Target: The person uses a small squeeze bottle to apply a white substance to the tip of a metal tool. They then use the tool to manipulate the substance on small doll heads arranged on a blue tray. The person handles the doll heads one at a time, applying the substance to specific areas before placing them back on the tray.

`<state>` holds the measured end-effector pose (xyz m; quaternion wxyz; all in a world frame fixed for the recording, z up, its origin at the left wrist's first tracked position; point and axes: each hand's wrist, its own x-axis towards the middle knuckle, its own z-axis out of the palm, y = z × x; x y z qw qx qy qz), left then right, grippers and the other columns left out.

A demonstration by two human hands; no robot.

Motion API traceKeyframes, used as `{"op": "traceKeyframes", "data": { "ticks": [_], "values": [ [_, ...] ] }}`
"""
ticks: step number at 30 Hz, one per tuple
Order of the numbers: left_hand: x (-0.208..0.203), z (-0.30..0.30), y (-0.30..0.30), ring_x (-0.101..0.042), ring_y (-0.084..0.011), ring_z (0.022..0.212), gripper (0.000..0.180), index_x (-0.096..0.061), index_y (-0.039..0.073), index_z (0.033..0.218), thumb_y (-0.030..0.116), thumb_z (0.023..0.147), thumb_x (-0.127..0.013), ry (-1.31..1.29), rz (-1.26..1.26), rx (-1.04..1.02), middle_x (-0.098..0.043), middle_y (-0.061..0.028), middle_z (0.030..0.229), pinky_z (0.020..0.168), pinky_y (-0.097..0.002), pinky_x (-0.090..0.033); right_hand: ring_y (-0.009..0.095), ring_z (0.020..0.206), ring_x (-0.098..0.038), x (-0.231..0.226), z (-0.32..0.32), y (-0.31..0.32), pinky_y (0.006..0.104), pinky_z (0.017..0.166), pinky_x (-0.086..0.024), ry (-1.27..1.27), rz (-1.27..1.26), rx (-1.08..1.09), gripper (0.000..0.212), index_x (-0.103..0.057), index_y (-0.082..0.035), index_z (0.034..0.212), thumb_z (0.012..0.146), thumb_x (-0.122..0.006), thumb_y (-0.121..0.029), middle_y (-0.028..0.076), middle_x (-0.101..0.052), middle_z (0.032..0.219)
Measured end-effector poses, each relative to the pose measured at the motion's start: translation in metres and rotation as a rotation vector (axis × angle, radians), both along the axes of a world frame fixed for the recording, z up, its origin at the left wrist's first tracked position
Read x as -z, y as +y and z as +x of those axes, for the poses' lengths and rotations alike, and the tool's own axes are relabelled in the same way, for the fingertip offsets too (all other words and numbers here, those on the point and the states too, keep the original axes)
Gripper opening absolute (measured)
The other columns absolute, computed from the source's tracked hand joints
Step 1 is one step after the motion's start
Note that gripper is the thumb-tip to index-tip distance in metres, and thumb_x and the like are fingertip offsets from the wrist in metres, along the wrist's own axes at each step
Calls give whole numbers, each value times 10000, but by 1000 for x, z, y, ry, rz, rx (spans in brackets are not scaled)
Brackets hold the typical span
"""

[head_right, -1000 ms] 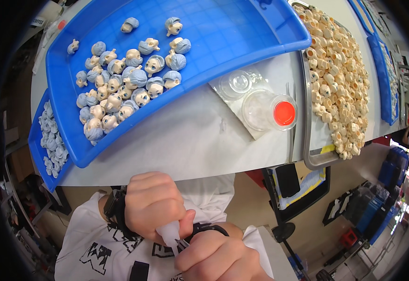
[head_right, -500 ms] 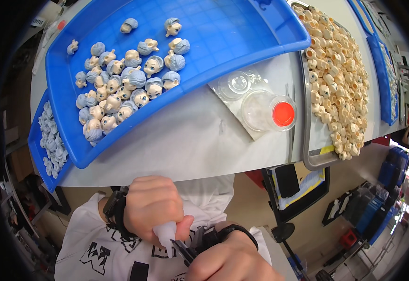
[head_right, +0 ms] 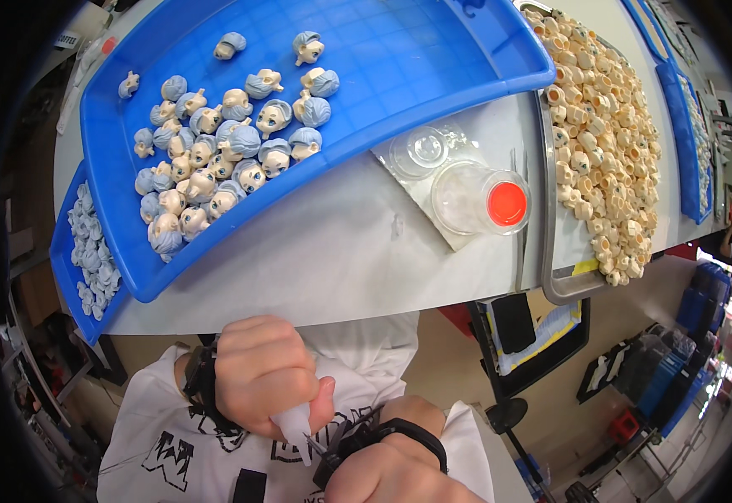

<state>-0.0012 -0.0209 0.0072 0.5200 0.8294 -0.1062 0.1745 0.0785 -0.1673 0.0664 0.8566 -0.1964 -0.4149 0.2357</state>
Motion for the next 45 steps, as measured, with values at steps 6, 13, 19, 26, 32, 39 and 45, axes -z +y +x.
{"op": "traceKeyframes", "data": {
  "ticks": [6, 13, 19, 26, 32, 39, 45],
  "values": [
    [6, 3, 2, -423, -195, 472, 193, -481, 80, 601, 98, 587, -673, -39, 13, 9, -436, -18, 581, 413, -310, -303, 64, 404, -278, 15, 11, 10, 248, 459, -226, -8, 82, -84, 350, -317, -186, 551, 844, -419, -25, -66, -298, 508],
    [8, 0, -1, -431, -190, 525, 211, -530, 100, 675, 281, 597, -604, -67, 67, 49, -416, -13, 645, 456, -301, -357, 132, 373, -302, 16, 8, 0, 294, 413, -273, 167, 69, -141, 598, -355, -125, 563, 1030, -250, -484, 12, -348, 462],
    [8, 2, -3, -433, -172, 529, 191, -495, 96, 658, 209, 544, -599, -112, 66, 15, -416, -6, 637, 443, -286, -348, 125, 362, -277, 22, 9, -4, 281, 390, -245, 281, 82, -231, 596, -321, -126, 578, 1036, -238, -499, 11, -338, 453],
    [10, 1, -3, -442, -179, 531, 209, -546, 98, 681, 195, 528, -650, -106, 24, 19, -439, -4, 644, 442, -289, -351, 113, 355, -295, 25, -1, -1, 279, 383, -251, 272, 210, -27, 343, -300, -148, 593, 932, -355, -153, 5, -341, 457],
    [1, 8, -5, -475, -196, 471, 215, -526, 74, 631, 27, 601, -734, -83, -112, -4, -513, -24, 592, 409, -302, -339, 83, 398, -347, 7, -18, 7, 270, 441, -267, -159, 145, 286, 322, -343, -184, 573, 855, -416, -48, -42, -346, 506],
    [1, 6, -4, -472, -199, 503, 198, -558, 98, 667, 146, 556, -715, -63, -51, -65, -481, -15, 624, 433, -307, -358, 71, 410, -343, 4, -25, 8, 265, 458, -271, -231, 22, 302, 333, -343, -191, 576, 869, -420, -54, -55, -346, 523],
    [1, 5, 0, -475, -205, 525, 214, -578, 93, 696, 252, 592, -675, -30, 4, -20, -451, -19, 640, 452, -317, -374, 66, 404, -318, 15, -6, 13, 259, 451, -266, -169, 117, 201, 332, -334, -192, 574, 857, -419, -40, -56, -352, 511]
  ]
}}
